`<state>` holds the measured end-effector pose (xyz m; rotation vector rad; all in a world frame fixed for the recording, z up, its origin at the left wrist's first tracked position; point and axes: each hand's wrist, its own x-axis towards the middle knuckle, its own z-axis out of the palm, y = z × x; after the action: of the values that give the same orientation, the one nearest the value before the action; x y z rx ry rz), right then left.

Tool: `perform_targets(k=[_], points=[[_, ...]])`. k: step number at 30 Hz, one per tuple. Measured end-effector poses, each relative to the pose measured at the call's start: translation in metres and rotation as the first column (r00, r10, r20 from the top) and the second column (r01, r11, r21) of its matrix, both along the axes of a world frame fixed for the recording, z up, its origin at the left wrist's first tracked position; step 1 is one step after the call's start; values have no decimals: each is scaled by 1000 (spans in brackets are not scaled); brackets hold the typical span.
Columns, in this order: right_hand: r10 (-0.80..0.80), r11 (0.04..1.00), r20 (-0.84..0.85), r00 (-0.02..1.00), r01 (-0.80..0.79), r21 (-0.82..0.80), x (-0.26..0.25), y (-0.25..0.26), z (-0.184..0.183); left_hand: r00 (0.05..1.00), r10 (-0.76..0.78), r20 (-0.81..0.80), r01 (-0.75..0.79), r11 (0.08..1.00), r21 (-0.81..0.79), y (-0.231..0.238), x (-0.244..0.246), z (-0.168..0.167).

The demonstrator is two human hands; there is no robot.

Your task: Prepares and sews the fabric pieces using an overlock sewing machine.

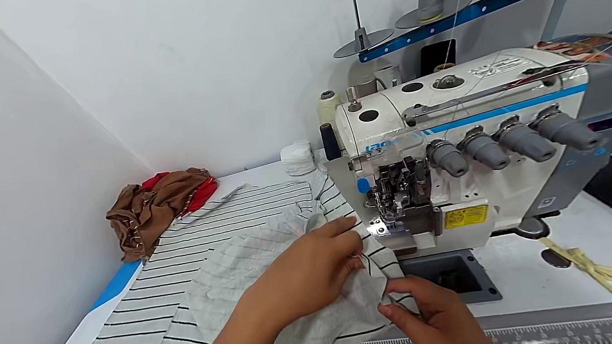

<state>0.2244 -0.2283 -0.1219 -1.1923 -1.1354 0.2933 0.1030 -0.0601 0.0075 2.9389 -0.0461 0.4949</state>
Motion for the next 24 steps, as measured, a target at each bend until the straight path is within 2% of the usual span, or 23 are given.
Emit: perform_targets(k=[4, 8, 12, 16, 18, 21, 24], points=[[-73, 996, -19, 997, 72, -58, -4, 0, 7, 990, -81, -118, 58, 981, -187, 22, 18, 10], [-147, 988, -42, 988, 145, -53, -2, 6, 18, 978, -73, -196, 31, 977, -211, 36, 38, 19], [-158, 987, -80, 984, 157, -16, 2, 10, 25, 989, -102, -111, 73, 969, -236, 42, 51, 18], [-121, 993, -147, 982, 118, -32, 2, 4, 27, 959, -271, 83, 283, 932, -228, 47, 44, 12], [-81, 997, -168, 982, 78, -23, 1, 2, 24, 947, -299, 116, 319, 916, -245, 48, 40, 17], [-102, 995, -120, 988, 100, -22, 0, 2, 16, 952, -306, 28, 289, 860, -420, 49, 40, 28], [-117, 993, -81, 990, 116, -15, 2, -10, 19, 959, -250, -129, 137, 817, -560, 44, 47, 39]])
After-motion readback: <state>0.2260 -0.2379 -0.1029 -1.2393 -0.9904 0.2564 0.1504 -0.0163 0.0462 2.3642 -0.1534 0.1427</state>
